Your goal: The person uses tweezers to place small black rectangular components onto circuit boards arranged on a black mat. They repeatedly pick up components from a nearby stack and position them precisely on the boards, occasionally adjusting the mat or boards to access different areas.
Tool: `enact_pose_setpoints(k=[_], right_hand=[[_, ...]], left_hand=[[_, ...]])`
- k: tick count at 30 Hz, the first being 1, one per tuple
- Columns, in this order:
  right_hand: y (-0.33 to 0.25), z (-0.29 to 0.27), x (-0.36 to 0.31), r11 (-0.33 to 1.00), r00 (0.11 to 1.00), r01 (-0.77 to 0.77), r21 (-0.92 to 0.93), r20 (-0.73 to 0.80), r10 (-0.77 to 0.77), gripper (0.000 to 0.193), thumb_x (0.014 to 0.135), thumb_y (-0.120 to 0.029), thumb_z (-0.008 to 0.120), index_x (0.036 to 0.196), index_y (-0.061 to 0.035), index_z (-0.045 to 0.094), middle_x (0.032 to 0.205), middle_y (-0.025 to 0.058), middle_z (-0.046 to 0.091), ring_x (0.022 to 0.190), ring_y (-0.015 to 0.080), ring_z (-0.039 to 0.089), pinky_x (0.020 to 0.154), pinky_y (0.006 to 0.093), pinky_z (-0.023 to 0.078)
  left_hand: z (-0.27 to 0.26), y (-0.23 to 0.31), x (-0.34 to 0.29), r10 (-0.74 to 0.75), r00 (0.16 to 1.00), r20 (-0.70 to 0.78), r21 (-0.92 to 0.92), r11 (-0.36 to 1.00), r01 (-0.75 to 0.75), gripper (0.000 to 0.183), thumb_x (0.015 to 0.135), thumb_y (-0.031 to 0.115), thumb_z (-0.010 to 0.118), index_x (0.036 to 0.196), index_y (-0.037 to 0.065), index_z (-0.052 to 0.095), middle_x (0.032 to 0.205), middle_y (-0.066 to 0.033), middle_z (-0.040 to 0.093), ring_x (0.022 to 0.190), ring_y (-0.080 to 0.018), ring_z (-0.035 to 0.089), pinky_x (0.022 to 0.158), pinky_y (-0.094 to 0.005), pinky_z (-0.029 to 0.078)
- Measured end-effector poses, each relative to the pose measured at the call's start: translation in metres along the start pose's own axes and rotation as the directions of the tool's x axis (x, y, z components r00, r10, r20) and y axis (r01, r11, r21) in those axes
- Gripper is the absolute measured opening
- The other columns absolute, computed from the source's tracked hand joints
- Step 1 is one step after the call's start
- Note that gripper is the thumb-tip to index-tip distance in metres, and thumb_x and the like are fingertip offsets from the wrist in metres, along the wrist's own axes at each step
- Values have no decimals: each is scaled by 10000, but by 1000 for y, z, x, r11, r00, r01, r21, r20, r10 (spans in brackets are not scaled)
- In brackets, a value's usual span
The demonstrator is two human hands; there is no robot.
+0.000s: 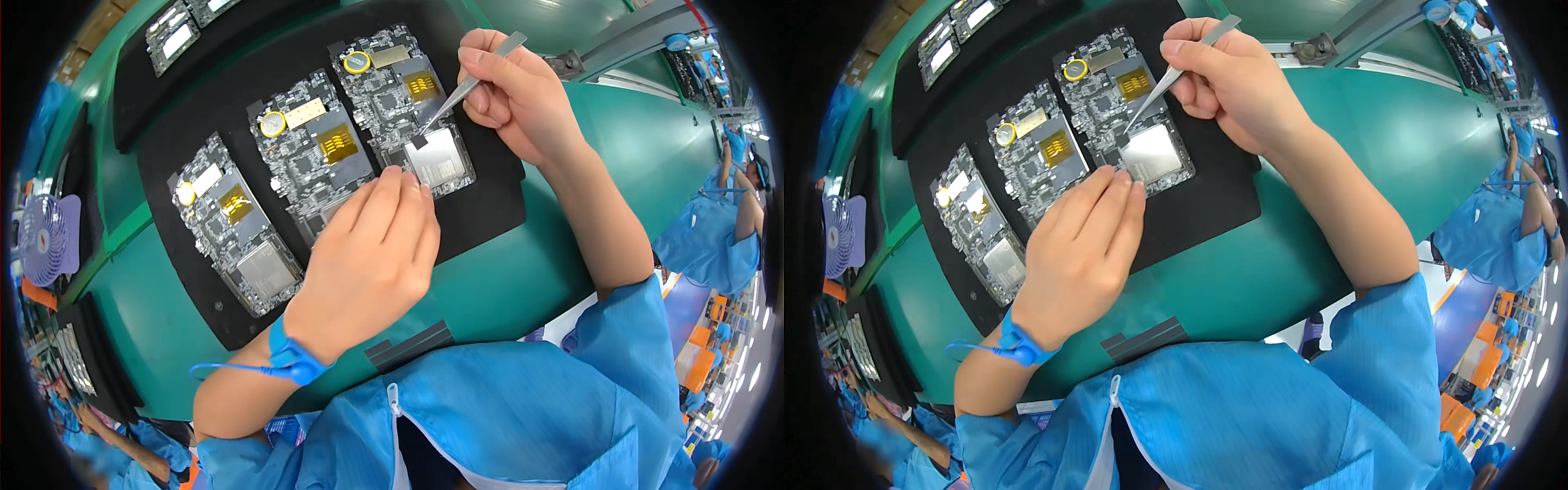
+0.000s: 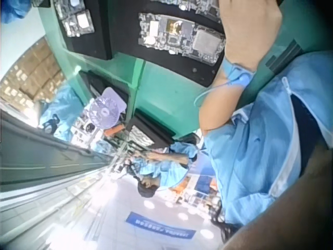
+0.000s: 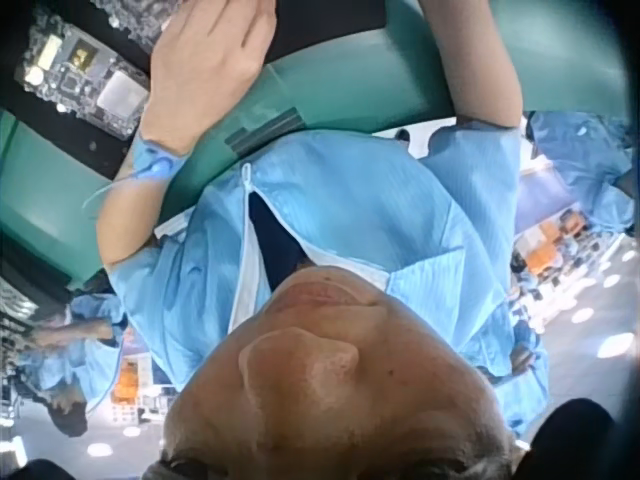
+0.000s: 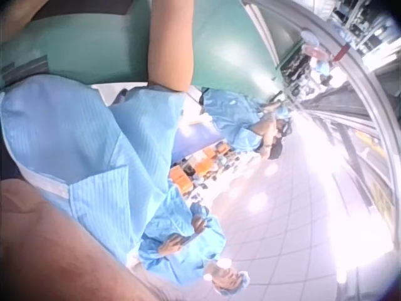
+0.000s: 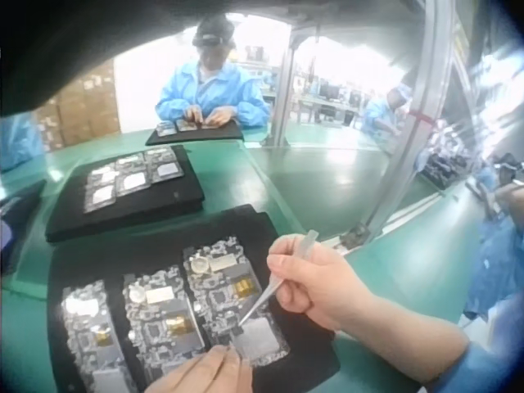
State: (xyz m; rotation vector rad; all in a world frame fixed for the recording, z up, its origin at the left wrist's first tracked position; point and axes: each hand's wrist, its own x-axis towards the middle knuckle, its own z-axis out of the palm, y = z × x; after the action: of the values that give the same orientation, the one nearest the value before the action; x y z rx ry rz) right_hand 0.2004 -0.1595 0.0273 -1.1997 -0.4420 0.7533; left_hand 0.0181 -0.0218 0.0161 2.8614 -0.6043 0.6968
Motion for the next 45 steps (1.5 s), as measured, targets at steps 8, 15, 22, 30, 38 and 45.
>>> enact_pose_setpoints(k=[8,15,22,30,38,45], right_hand=[[7,13,-13,989,993,39,-144,-105,-54,224,907,-159,570,1040,0,484,705,14,528,525,59,507,473,204,399],[9,15,-13,983,988,51,-174,-134,-75,211,910,-168,569,1014,-2,490,736,10,530,517,53,513,446,184,397],[12,18,-16,972,984,99,-215,-127,-128,194,919,-160,558,1007,-4,483,755,13,540,507,43,521,411,161,386],[16,16,-17,965,975,137,-225,-144,-172,204,920,-147,567,1040,-16,467,738,10,549,504,33,516,415,156,383],[13,17,-17,968,979,105,-226,-145,-140,214,914,-143,572,1050,-22,458,727,6,559,511,26,512,420,155,383],[14,24,-19,944,968,144,-297,-156,-197,208,911,-116,567,1049,-18,446,704,3,554,517,23,511,418,156,380]], left_hand=[[7,3,-7,-44,999,-17,12,999,44,365,709,41,617,1062,-49,635,1087,-193,602,964,-306,599,781,-379,510],[6,2,-6,-14,999,39,63,998,12,376,734,69,578,1086,-53,628,1129,-212,593,988,-317,602,806,-385,506],[4,3,-6,-2,999,49,90,996,-2,362,749,75,569,1087,-41,632,1122,-212,599,984,-314,606,806,-381,507],[6,4,-5,-21,999,36,83,996,18,338,746,67,586,1065,-32,640,1125,-206,596,971,-306,604,800,-372,505],[14,5,-4,-110,993,-52,-4,994,109,293,727,21,631,1019,1,650,1199,-248,528,1056,-341,532,840,-378,477],[7,3,3,-164,986,38,-79,983,166,229,724,37,631,951,7,629,1200,-265,514,1040,-366,526,855,-413,464]])
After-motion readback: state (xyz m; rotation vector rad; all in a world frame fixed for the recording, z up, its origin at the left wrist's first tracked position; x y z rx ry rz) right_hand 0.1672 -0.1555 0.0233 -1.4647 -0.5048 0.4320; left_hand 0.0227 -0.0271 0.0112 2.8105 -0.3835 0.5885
